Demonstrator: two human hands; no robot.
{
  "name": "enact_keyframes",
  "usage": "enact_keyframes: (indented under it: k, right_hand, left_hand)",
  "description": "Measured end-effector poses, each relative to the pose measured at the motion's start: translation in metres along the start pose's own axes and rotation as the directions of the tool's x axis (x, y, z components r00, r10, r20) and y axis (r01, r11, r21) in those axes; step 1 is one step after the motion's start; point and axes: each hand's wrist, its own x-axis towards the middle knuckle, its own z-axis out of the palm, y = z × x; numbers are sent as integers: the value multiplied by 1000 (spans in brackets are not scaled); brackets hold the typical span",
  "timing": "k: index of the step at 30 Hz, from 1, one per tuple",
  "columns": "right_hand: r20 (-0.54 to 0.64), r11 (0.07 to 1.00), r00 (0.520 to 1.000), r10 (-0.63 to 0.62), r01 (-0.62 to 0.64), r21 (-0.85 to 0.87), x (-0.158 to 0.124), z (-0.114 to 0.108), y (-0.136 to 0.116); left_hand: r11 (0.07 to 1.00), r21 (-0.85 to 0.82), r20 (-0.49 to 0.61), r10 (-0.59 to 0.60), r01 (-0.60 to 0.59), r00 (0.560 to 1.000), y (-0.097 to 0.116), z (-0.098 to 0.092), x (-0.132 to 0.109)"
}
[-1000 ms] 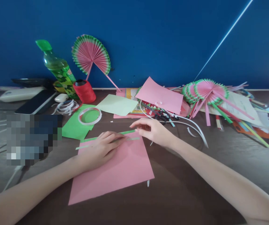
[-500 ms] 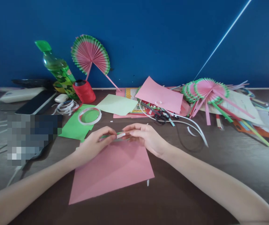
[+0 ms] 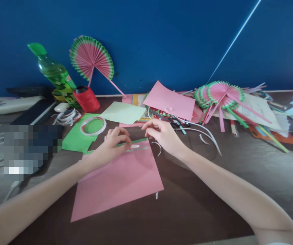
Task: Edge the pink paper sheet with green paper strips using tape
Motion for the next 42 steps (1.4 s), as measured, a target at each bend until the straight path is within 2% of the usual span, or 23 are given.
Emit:
enact_keyframes:
  k: [5, 11, 22, 30, 36, 42]
  right_hand:
    - [71, 995, 997, 25, -18, -99, 4, -3, 8]
    - [103, 981, 995, -18, 37, -192, 3, -1, 10]
    - [123, 930, 989, -81, 120, -348, 4, 2, 20]
    - [183, 867, 973, -138, 208, -453, 8, 0, 25]
    - [258, 862, 961, -104, 217, -459, 11, -7, 22]
    - [269, 862, 960, -72, 196, -468, 13, -12, 22]
  left_hand:
    - [999, 10, -18, -49, 49, 999, 4, 13, 9]
    - [997, 41, -64, -66, 68, 996, 3, 23, 10]
    - [995, 93, -66, -23, 30, 998, 1, 26, 11]
    - [994, 104, -42, -22, 27, 999, 1, 26, 11]
    - [991, 116, -34, -61, 64, 998, 2, 28, 12]
    - [990, 136, -69, -22, 31, 997, 1, 31, 12]
